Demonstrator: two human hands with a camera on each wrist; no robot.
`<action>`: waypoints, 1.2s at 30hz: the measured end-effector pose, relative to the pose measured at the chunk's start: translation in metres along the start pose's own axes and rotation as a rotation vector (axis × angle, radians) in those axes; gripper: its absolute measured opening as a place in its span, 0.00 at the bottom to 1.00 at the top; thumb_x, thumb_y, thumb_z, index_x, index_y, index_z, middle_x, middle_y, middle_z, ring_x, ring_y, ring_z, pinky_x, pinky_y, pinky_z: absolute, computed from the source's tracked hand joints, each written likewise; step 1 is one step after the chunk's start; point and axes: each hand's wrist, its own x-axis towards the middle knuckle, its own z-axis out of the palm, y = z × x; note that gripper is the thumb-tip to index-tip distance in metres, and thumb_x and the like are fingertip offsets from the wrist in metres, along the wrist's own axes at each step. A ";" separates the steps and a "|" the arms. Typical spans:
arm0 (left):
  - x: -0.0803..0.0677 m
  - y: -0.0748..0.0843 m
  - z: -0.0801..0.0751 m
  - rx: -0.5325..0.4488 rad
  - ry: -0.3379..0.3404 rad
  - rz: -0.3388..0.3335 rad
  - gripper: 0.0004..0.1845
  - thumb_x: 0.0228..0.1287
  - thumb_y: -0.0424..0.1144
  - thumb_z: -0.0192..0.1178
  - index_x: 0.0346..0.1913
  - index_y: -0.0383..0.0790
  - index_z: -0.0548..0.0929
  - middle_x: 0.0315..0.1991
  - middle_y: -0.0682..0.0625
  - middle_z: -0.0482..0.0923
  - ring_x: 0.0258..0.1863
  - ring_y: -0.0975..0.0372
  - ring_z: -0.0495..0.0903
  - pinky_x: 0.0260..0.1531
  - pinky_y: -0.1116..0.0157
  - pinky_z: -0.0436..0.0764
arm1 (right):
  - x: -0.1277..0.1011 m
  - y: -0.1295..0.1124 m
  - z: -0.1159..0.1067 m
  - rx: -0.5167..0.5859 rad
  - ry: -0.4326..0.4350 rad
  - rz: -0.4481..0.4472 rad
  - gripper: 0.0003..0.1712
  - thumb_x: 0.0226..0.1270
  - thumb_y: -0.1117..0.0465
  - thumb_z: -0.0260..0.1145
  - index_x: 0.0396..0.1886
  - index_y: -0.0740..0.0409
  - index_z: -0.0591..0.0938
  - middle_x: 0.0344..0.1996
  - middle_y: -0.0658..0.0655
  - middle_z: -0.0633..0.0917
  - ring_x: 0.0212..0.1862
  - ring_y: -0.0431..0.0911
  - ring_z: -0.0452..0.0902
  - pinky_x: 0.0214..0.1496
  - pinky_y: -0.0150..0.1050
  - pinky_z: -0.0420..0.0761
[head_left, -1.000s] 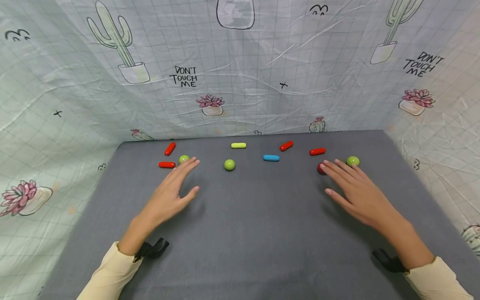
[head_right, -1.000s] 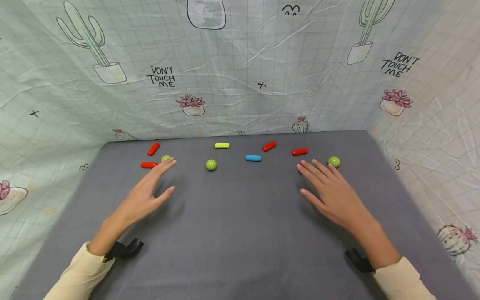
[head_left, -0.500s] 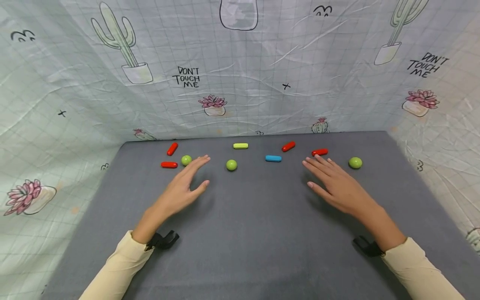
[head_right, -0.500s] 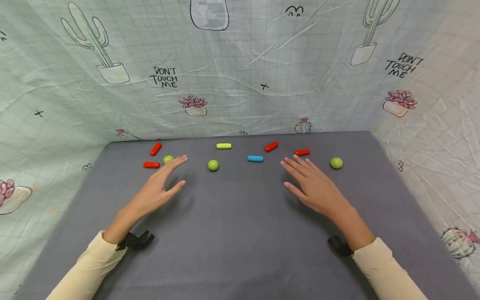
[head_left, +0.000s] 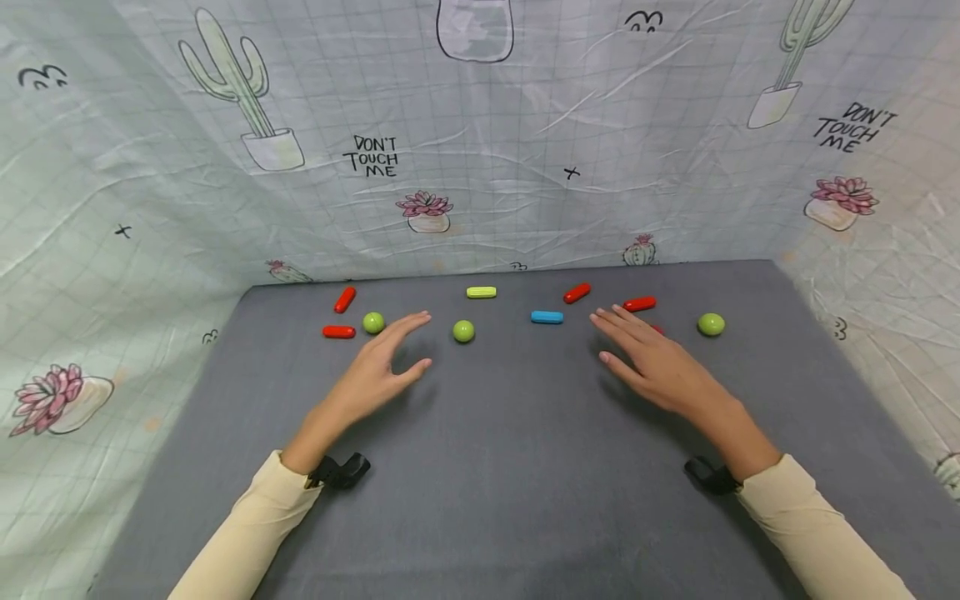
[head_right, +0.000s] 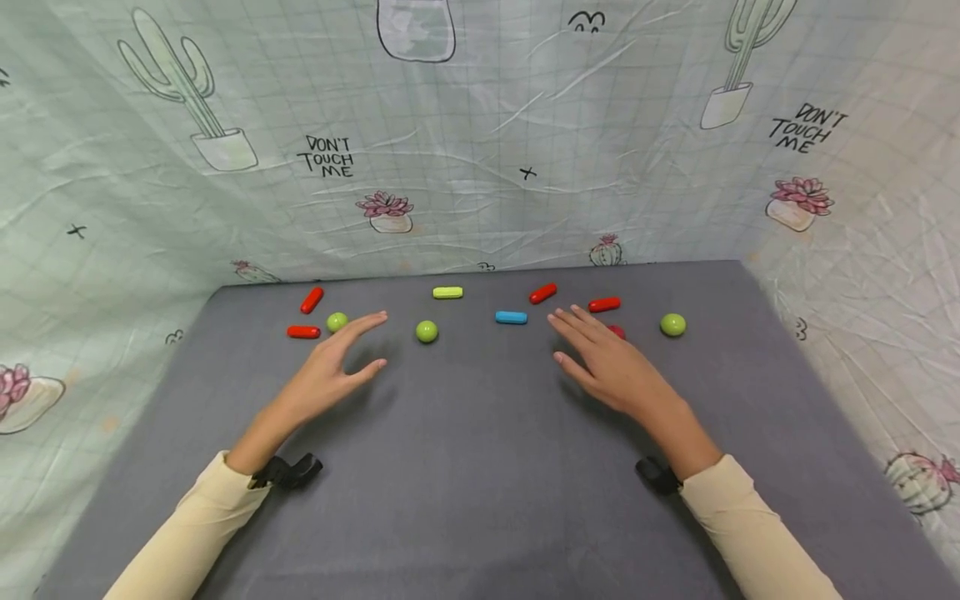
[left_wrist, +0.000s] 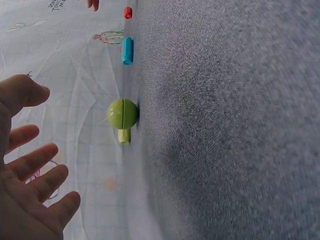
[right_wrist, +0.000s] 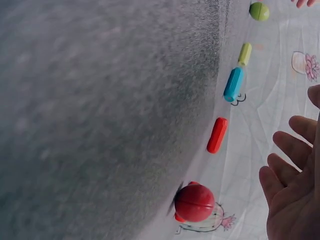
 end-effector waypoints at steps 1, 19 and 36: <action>0.001 0.000 0.001 -0.008 0.000 0.001 0.35 0.63 0.46 0.62 0.70 0.62 0.60 0.70 0.62 0.58 0.69 0.67 0.57 0.65 0.54 0.65 | 0.001 0.000 0.000 0.005 0.002 -0.002 0.36 0.69 0.50 0.60 0.73 0.44 0.59 0.72 0.50 0.60 0.73 0.48 0.50 0.68 0.53 0.60; 0.020 -0.004 0.012 -0.108 0.021 -0.017 0.31 0.61 0.42 0.65 0.67 0.51 0.68 0.65 0.54 0.67 0.66 0.60 0.64 0.63 0.54 0.67 | 0.032 -0.005 0.010 0.076 -0.014 0.023 0.28 0.71 0.52 0.57 0.68 0.56 0.68 0.65 0.57 0.70 0.67 0.53 0.63 0.66 0.53 0.65; 0.034 -0.010 0.016 -0.260 -0.021 -0.031 0.29 0.60 0.41 0.66 0.64 0.49 0.70 0.63 0.48 0.70 0.63 0.60 0.69 0.62 0.56 0.69 | 0.072 -0.007 0.019 0.192 -0.078 0.076 0.27 0.69 0.55 0.60 0.67 0.51 0.70 0.63 0.55 0.74 0.63 0.52 0.68 0.63 0.53 0.69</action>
